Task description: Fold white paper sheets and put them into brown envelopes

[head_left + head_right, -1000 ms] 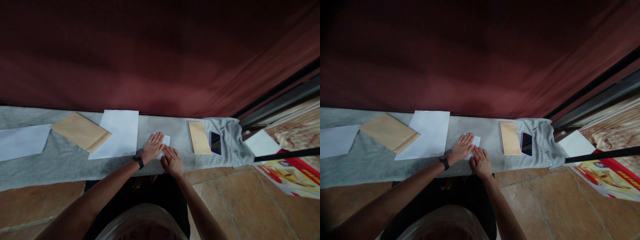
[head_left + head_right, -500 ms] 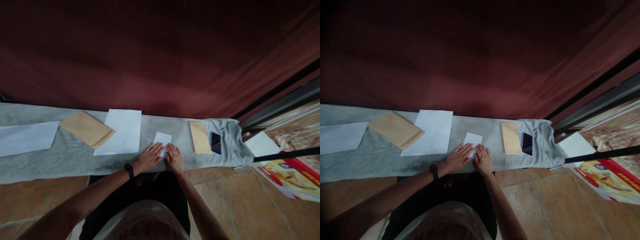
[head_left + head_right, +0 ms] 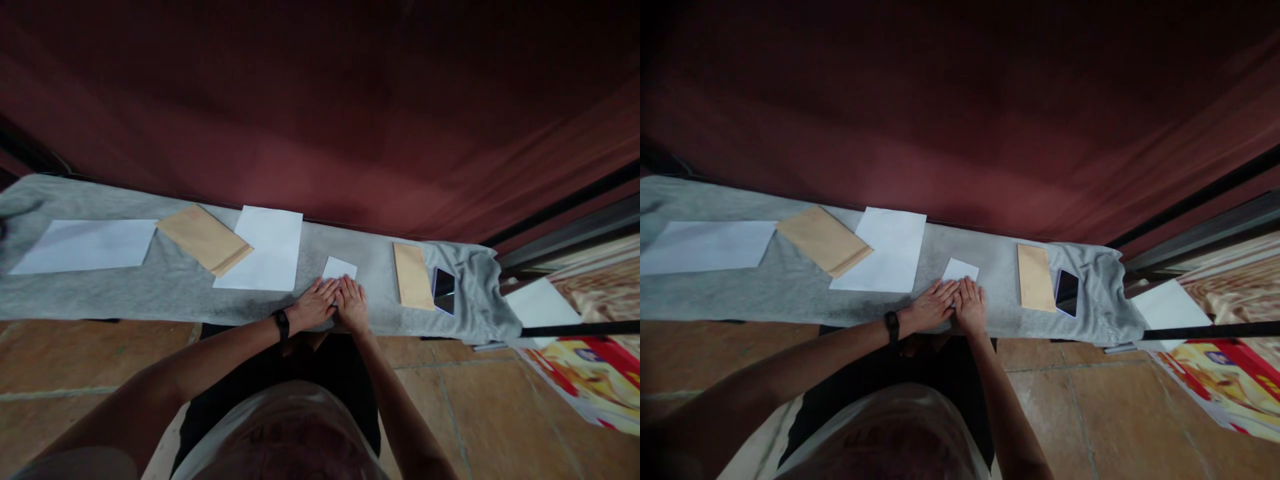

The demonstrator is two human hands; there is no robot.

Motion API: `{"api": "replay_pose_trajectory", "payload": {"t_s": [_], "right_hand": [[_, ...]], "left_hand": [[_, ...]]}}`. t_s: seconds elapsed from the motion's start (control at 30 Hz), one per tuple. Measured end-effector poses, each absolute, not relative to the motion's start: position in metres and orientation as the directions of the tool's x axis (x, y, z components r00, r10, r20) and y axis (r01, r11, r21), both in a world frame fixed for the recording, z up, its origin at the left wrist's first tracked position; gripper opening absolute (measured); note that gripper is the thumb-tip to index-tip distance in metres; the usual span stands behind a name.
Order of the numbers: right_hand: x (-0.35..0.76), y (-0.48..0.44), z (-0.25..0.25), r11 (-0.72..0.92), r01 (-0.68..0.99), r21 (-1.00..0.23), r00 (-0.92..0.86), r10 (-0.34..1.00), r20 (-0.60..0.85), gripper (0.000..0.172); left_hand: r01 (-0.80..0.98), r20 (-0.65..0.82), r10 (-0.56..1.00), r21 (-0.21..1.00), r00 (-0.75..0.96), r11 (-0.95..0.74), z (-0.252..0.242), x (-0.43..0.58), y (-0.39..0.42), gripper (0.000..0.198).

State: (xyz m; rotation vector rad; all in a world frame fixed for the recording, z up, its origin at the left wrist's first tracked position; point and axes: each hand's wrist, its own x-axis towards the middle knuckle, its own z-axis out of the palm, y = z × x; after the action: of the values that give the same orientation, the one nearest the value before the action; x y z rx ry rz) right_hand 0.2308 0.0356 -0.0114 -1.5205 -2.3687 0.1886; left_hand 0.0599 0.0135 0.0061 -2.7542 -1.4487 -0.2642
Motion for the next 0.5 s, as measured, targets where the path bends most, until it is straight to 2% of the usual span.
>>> {"api": "replay_pose_trajectory", "payload": {"t_s": [0.2, 0.37, 0.5], "right_hand": [[0.232, 0.031, -0.016, 0.347, 0.905, -0.246, -0.291, 0.927, 0.238, 0.053], [0.239, 0.026, -0.021, 0.306, 0.901, -0.308, -0.188, 0.914, 0.36, 0.059], [0.238, 0.026, -0.027, 0.276, 0.885, -0.375, -0.129, 0.919, 0.373, 0.057]], "left_hand": [[0.825, 0.162, 0.826, 0.094, 0.539, -0.557, 0.006, 0.061, 0.013, 0.056], [0.827, 0.157, 0.829, 0.096, 0.537, -0.554, 0.007, 0.061, 0.012, 0.055], [0.828, 0.16, 0.83, 0.099, 0.535, -0.552, 0.007, 0.062, 0.012, 0.056]]}}
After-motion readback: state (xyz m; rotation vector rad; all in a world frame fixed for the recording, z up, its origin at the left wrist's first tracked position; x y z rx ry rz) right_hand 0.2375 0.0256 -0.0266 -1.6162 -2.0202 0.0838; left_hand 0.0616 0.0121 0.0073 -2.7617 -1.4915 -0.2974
